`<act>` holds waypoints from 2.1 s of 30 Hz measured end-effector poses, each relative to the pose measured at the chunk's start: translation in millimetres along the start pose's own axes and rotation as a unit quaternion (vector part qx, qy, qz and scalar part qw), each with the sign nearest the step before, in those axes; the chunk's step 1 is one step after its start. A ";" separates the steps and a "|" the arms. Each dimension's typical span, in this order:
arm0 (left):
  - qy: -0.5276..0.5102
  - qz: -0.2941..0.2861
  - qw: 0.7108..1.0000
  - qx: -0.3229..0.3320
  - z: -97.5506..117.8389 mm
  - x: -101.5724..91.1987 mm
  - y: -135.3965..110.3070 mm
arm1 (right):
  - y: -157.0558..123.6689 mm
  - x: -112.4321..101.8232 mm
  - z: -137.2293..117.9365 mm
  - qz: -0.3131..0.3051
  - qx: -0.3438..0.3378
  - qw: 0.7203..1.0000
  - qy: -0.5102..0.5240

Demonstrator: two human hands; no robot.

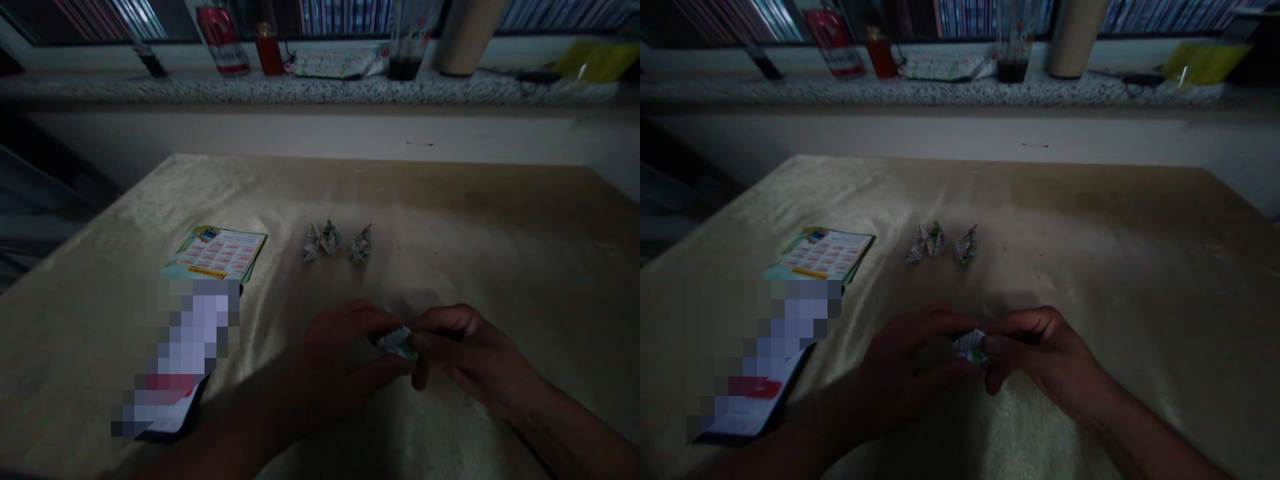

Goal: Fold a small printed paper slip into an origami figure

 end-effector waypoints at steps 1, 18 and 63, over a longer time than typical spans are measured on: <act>-0.022 0.012 1.000 -0.010 -3.7 -1.6 -0.5 | -0.5 1.5 -2.8 -0.006 -0.016 1.000 -0.024; -0.291 -0.069 0.931 -0.209 -35.4 20.3 -3.2 | -11.6 0.9 -36.5 0.068 -0.152 0.964 -0.208; -0.165 -0.023 0.954 -0.250 -37.6 13.7 -5.6 | -30.4 14.7 -69.8 0.124 -0.321 0.863 -0.369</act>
Point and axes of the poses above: each hand's wrist, its own y-axis towards the middle knuckle, its own x-axis out of the palm, z = x × y, the point moved 9 cm from there along y, towards the middle knuckle, and after that the axes turned 1 degree about -x, right-handed, at the moved point
